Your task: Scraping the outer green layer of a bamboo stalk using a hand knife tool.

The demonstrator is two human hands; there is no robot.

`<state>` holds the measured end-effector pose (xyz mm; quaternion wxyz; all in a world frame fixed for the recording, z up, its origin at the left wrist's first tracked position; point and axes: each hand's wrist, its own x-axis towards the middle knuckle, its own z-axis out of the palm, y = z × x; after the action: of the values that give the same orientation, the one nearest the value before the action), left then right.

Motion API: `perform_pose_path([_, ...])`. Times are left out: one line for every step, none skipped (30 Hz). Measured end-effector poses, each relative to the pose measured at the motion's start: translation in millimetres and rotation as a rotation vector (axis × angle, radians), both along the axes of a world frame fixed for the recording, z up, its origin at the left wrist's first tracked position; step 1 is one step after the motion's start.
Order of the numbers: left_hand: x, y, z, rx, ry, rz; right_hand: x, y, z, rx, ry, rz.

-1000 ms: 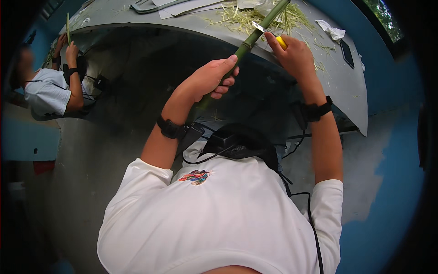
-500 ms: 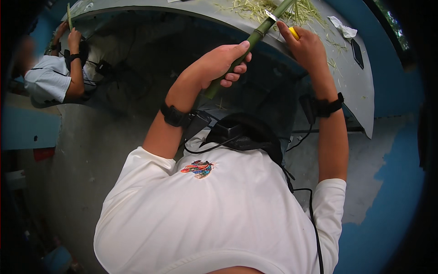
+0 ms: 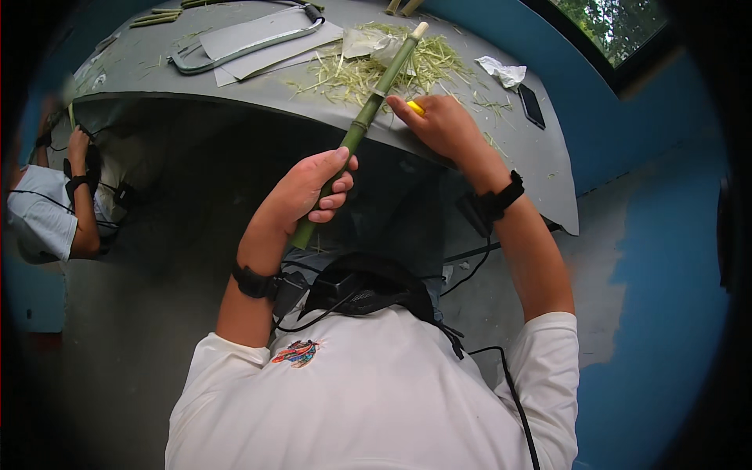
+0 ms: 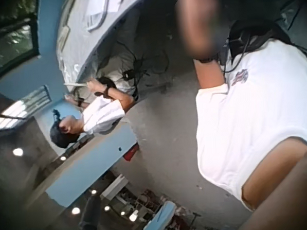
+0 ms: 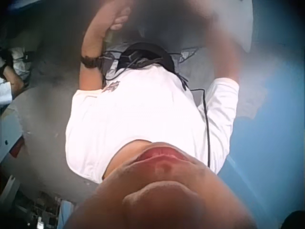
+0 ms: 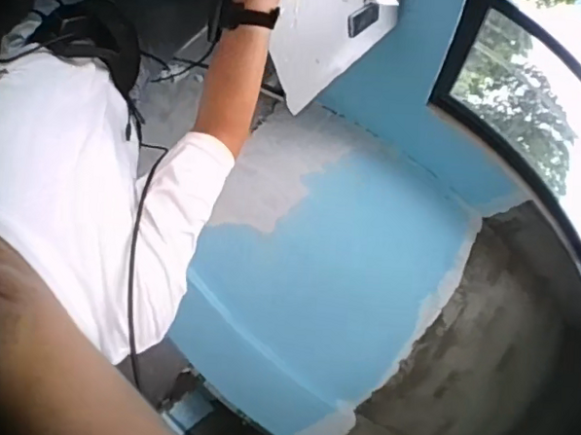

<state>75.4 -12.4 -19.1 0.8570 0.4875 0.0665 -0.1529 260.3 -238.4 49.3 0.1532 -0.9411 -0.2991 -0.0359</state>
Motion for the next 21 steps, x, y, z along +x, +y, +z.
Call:
perform_pose_path([4.0,-1.7,-1.2,-0.026,-0.008,-0.025,-0.5,-2.0,-0.1,-0.02,0.017,-0.032])
perform_pose_path([5.2,-3.0,0.9,-0.038,-0.009,-0.035,1.7,-3.3,1.0,-0.048,0.025,-0.03])
perform_pose_path([4.3,-1.1,2.2,-0.045,-0.004,-0.041,1.8,-2.8,0.6,-0.041,0.007,-0.026])
perform_pose_path([6.2,2.0,-1.9,-0.066,-0.025,-0.071,2.0,-2.7,1.0,-0.036,-0.011,-0.021])
perform_pose_path([5.1,0.6,-0.9,-0.073,-0.015,-0.061,1.6,-1.4,1.0,-0.027,-0.018,-0.013])
perform_pose_path([3.9,-1.3,0.9,-0.079,-0.007,-0.05,2.6,-0.7,3.2,-0.037,-0.002,-0.021])
perform_pose_path([3.9,-2.8,4.0,-0.087,0.002,-0.038,3.5,-0.9,6.2,-0.049,-0.009,-0.026])
perform_pose_path([2.1,-3.2,6.2,-0.079,0.013,-0.035,1.3,0.8,6.0,-0.057,-0.011,-0.028])
perform_pose_path([1.3,-3.9,8.5,-0.085,0.021,-0.032,-0.3,2.7,5.8,-0.065,-0.014,-0.03])
perform_pose_path([1.2,-4.2,10.9,-0.092,0.028,-0.029,0.5,4.2,3.9,-0.045,-0.038,-0.049])
perform_pose_path([-0.2,-4.3,11.8,-0.096,0.042,-0.032,2.4,2.6,-1.5,-0.024,-0.057,-0.073])
perform_pose_path([-3.8,-3.4,13.0,-0.11,0.053,-0.035,5.0,0.6,-6.1,-0.003,-0.075,-0.098])
perform_pose_path([-9.0,-2.8,14.8,-0.123,0.065,-0.038,9.5,-2.8,-8.2,-0.015,-0.066,-0.119])
perform_pose_path([-12.2,0.1,18.5,-0.127,0.073,-0.042,16.2,-5.6,-6.7,-0.016,-0.06,-0.142])
perform_pose_path([-16.9,2.6,19.7,-0.138,0.08,-0.05,20.9,-8.5,-7.2,-0.018,-0.054,-0.166])
perform_pose_path([-22.6,5.0,20.0,-0.148,0.088,-0.059,23.4,-10.5,-10.6,-0.006,-0.067,-0.153])
perform_pose_path([-26.7,6.3,19.1,-0.169,0.098,-0.064,22.5,-10.4,-11.2,-0.001,-0.075,-0.158])
perform_pose_path([-27.2,7.0,21.6,-0.181,0.097,-0.066,21.6,-10.5,-11.9,0.005,-0.084,-0.164])
perform_pose_path([-27.3,6.3,22.6,-0.161,0.099,-0.059,20.8,-11.0,-12.7,0.011,-0.092,-0.172])
perform_pose_path([-26.4,5.3,24.7,-0.142,0.094,-0.051,19.6,-11.4,-11.0,0.026,-0.1,-0.146])
perform_pose_path([-25.5,5.2,26.3,-0.123,0.088,-0.044,16.3,-12.8,-11.0,0.042,-0.107,-0.121])
